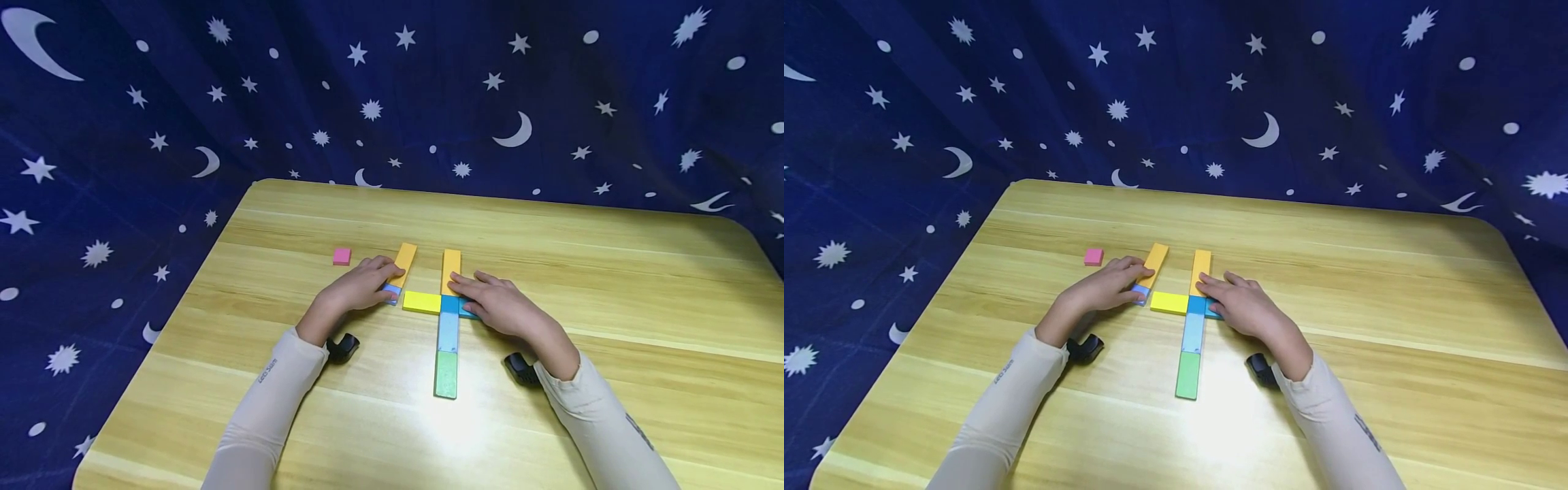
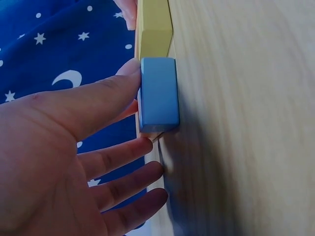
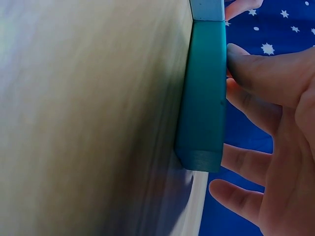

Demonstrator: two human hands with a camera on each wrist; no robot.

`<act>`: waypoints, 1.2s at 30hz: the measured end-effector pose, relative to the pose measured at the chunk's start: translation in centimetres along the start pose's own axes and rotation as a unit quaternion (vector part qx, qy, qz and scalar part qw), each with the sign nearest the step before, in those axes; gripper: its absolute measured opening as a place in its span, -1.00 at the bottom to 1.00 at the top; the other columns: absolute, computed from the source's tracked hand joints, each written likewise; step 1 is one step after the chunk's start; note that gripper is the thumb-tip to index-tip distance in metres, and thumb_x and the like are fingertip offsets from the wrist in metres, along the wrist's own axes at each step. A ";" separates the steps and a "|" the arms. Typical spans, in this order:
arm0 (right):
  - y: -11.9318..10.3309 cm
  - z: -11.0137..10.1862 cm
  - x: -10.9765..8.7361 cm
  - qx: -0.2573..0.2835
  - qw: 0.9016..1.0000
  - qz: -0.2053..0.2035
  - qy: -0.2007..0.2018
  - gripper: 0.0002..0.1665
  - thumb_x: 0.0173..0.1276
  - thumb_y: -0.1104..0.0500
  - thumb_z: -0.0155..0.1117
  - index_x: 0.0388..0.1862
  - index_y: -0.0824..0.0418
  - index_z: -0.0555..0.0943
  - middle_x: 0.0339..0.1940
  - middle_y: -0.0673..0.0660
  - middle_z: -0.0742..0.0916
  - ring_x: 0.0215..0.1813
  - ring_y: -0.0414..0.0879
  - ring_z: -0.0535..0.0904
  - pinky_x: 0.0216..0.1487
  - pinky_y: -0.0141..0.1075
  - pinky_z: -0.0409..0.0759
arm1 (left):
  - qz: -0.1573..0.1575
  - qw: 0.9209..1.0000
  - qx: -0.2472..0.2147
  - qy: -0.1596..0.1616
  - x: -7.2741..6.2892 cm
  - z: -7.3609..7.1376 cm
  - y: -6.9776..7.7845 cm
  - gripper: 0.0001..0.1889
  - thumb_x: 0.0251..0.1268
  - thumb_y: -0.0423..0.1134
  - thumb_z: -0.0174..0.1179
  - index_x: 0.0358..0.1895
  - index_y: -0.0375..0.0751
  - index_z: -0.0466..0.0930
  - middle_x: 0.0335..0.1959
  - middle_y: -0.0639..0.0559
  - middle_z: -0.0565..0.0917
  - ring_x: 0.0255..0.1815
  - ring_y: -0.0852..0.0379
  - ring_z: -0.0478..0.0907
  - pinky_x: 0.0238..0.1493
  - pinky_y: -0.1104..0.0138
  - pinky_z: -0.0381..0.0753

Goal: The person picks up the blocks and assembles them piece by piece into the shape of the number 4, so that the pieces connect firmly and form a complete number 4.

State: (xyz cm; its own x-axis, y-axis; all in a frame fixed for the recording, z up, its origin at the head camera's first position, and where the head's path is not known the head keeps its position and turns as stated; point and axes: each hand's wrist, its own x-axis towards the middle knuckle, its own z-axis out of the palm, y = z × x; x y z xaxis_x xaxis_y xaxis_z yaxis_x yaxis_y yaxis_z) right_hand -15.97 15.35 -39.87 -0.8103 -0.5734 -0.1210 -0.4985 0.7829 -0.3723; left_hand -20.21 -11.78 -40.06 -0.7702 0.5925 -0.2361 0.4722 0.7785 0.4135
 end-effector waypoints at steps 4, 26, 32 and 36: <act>0.0 0.0 0.0 0.003 1.000 -0.001 0.002 -0.46 0.36 0.18 0.06 0.32 0.14 0.32 0.38 0.10 0.34 0.34 0.37 0.17 0.18 0.29 0.16 | 0.002 1.000 0.003 0.000 0.1 0.0 0.0 -0.48 0.26 -0.05 0.09 0.26 -0.11 0.33 0.28 -0.09 0.31 0.26 -0.04 0.25 0.30 0.16 0.24; 0.0 0.1 0.0 0.001 1.000 -0.001 -0.001 -0.46 0.37 0.17 0.05 0.33 0.14 0.31 0.38 0.10 0.33 0.34 0.36 0.17 0.19 0.28 0.16 | 0.007 1.000 -0.004 0.006 0.0 0.0 -0.3 -0.49 0.23 -0.04 0.13 0.22 -0.14 0.37 0.17 -0.09 0.40 0.17 -0.03 0.31 0.25 0.18 0.29; 0.1 0.1 0.1 0.003 1.000 0.001 -0.002 -0.46 0.37 0.17 0.05 0.33 0.14 0.31 0.38 0.09 0.33 0.34 0.36 0.17 0.19 0.28 0.15 | 0.006 1.000 -0.004 0.006 0.1 0.1 -0.4 -0.49 0.23 -0.03 0.12 0.22 -0.13 0.37 0.17 -0.07 0.40 0.17 -0.01 0.31 0.25 0.19 0.29; 0.1 0.1 0.1 0.003 1.000 0.002 -0.004 -0.46 0.37 0.17 0.05 0.33 0.13 0.31 0.39 0.09 0.32 0.34 0.36 0.16 0.19 0.29 0.15 | 0.005 1.000 -0.007 0.008 0.1 0.1 -0.5 -0.49 0.23 -0.03 0.12 0.22 -0.12 0.37 0.17 -0.07 0.40 0.18 -0.01 0.31 0.25 0.19 0.30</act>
State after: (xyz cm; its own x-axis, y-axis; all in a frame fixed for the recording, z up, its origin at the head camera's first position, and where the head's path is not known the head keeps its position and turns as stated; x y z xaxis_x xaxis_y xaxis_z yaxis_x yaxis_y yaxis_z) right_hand -16.05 15.31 -40.03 -0.8105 -0.5712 -0.1294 -0.4928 0.7845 -0.3764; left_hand -20.49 -12.07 -40.41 -0.7722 0.5970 -0.2177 0.4741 0.7694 0.4281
